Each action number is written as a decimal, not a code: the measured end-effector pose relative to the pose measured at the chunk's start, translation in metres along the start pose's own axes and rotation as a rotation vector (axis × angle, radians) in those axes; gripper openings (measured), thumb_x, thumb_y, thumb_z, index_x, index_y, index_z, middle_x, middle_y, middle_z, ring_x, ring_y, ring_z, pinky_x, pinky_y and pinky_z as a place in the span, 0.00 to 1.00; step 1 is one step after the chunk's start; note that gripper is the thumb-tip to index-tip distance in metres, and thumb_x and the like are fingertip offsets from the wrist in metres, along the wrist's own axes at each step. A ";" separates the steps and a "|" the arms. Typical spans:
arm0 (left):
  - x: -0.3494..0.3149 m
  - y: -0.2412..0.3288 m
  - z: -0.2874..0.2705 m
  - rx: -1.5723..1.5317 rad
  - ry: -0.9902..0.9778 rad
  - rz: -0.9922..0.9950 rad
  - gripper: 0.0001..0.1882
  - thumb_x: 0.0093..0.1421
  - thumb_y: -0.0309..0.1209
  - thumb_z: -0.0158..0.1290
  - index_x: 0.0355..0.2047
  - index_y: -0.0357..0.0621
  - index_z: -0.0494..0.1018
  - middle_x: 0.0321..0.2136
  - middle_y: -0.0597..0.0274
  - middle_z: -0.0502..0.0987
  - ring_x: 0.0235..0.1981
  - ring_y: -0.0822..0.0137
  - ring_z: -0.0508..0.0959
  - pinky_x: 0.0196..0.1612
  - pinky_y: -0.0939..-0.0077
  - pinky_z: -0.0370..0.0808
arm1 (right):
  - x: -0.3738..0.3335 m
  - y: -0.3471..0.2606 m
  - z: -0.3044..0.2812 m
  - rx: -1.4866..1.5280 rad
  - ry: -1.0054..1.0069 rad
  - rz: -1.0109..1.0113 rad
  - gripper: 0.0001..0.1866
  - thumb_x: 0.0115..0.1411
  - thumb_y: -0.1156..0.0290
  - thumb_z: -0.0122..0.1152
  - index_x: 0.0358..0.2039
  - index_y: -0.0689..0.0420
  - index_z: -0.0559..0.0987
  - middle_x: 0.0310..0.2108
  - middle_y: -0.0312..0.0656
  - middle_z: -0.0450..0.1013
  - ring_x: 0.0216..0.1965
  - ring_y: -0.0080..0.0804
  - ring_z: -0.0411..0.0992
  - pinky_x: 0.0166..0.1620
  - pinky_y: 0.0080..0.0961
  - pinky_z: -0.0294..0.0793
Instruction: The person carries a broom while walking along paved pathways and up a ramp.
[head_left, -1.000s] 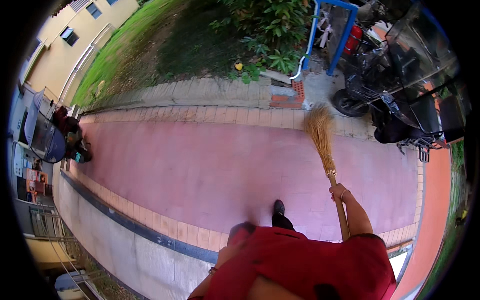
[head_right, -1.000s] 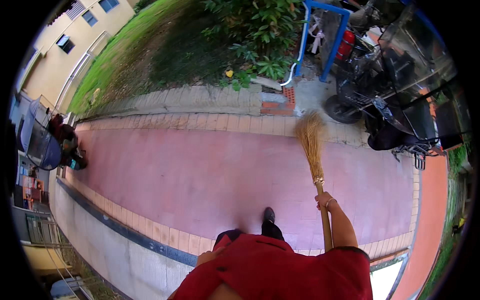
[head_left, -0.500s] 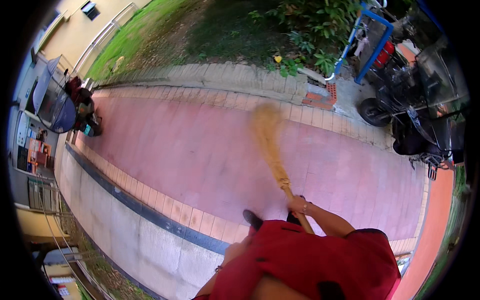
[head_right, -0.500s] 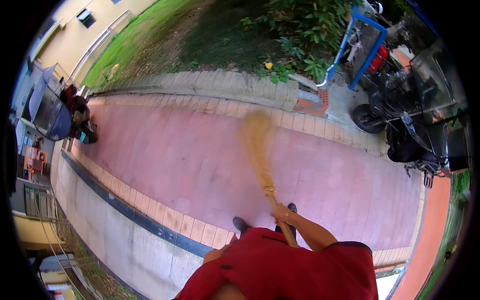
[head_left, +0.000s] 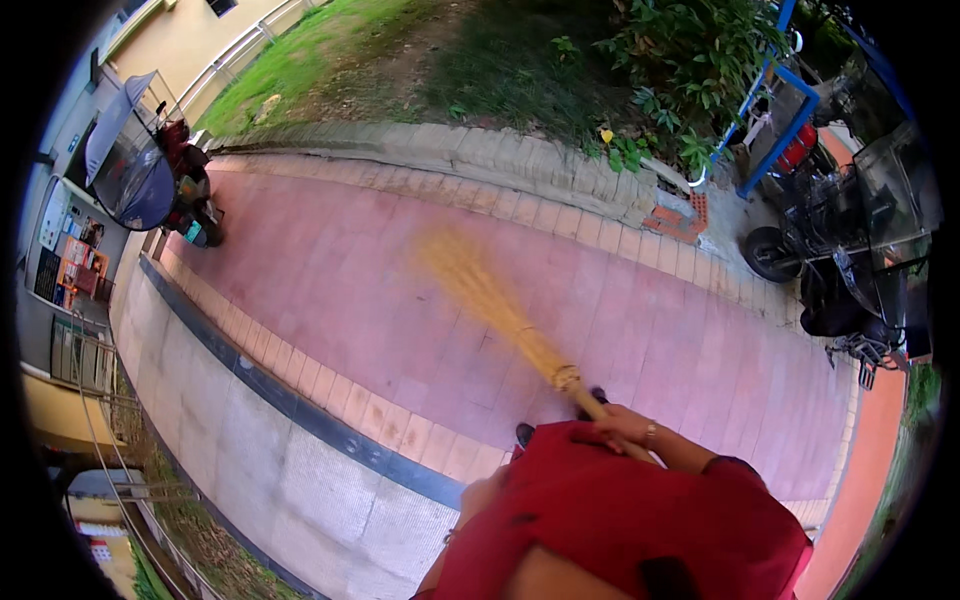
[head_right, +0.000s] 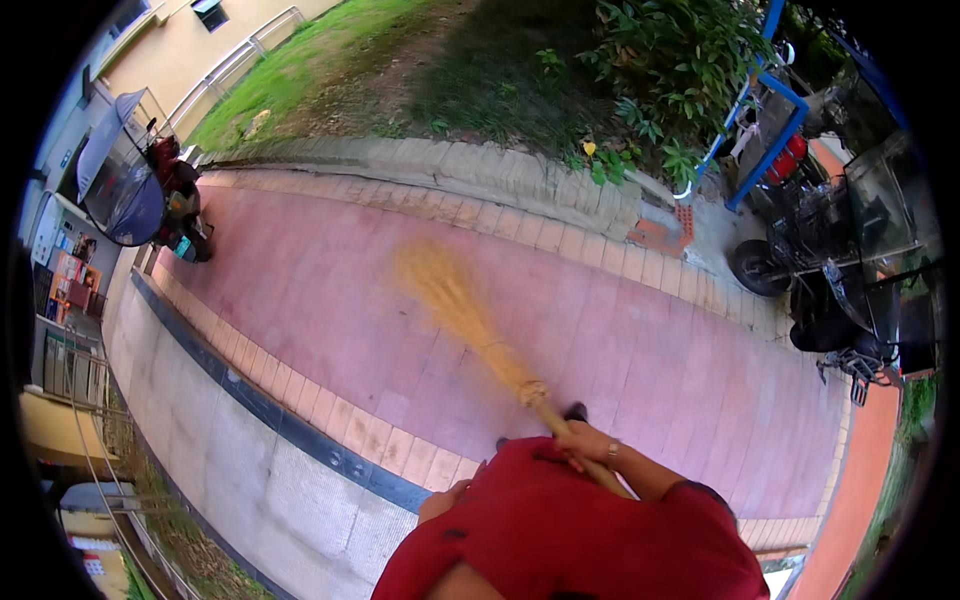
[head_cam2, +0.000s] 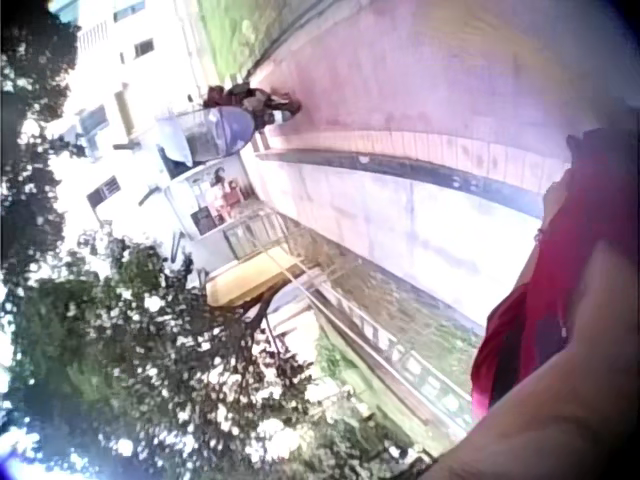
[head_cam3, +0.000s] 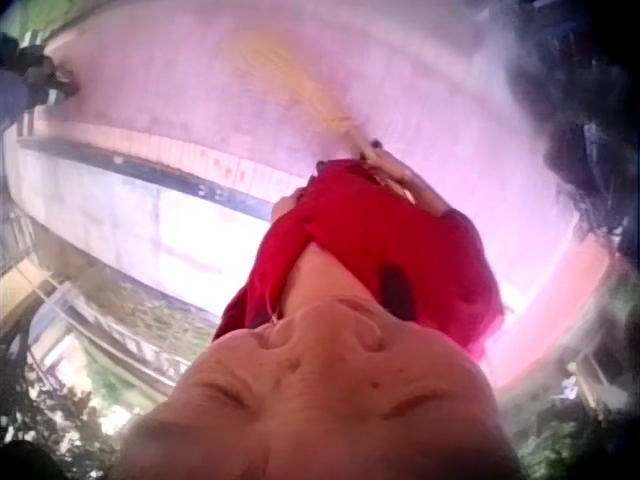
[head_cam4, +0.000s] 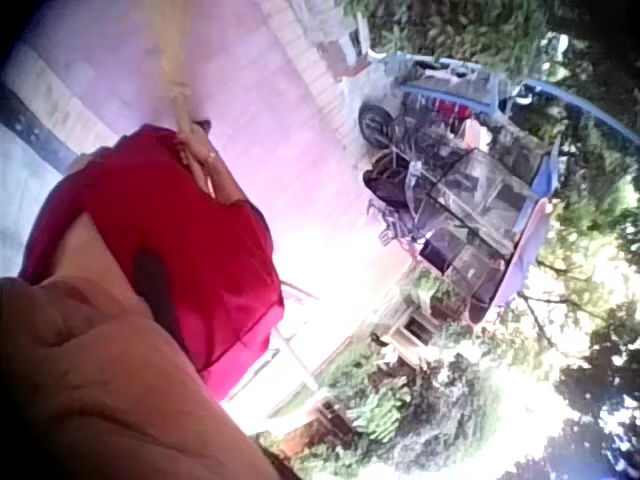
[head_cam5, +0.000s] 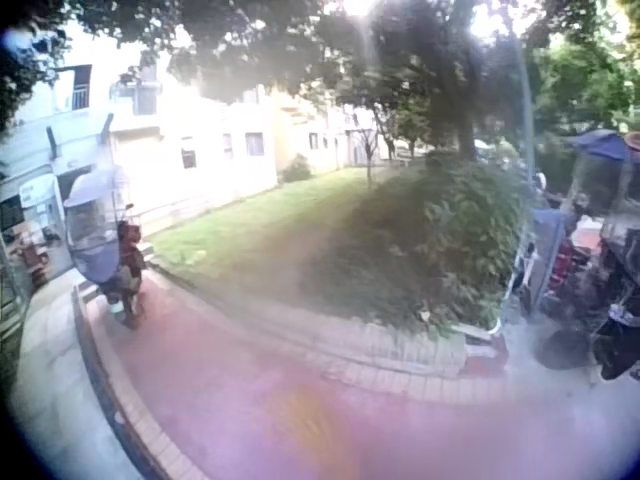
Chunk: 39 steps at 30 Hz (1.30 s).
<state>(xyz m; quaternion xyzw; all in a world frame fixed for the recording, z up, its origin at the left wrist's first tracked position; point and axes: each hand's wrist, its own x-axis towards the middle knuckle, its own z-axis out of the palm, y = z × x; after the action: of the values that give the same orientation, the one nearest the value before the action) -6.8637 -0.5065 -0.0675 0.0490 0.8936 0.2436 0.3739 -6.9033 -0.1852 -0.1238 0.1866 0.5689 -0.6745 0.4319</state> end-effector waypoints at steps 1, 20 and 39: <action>0.010 0.003 -0.006 0.006 -0.014 0.023 0.21 0.57 0.46 0.43 0.49 0.57 0.64 0.26 0.41 0.75 0.31 0.40 0.75 0.32 0.49 0.69 | -0.019 0.000 -0.004 -0.002 0.052 0.012 0.09 0.53 0.68 0.54 0.29 0.58 0.66 0.16 0.37 0.65 0.12 0.25 0.64 0.14 0.23 0.65; 0.132 -0.072 -0.154 0.208 -0.119 -0.093 0.24 0.56 0.48 0.42 0.53 0.65 0.62 0.27 0.43 0.76 0.32 0.44 0.77 0.34 0.51 0.72 | 0.101 -0.101 -0.067 0.812 0.370 0.152 0.12 0.51 0.69 0.53 0.18 0.53 0.61 0.11 0.33 0.57 0.11 0.21 0.57 0.13 0.18 0.59; 0.138 -0.253 -0.326 0.119 -0.118 -0.072 0.24 0.57 0.48 0.41 0.54 0.63 0.60 0.30 0.43 0.76 0.34 0.43 0.76 0.36 0.52 0.71 | 0.281 -0.301 0.204 -0.222 0.035 0.094 0.07 0.50 0.71 0.54 0.23 0.60 0.67 0.14 0.38 0.65 0.11 0.26 0.65 0.12 0.24 0.66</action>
<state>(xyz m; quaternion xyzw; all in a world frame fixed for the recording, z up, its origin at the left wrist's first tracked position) -7.1641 -0.8214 -0.0801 0.0531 0.8840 0.1733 0.4308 -7.2496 -0.4851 -0.0924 0.1762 0.6380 -0.5830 0.4712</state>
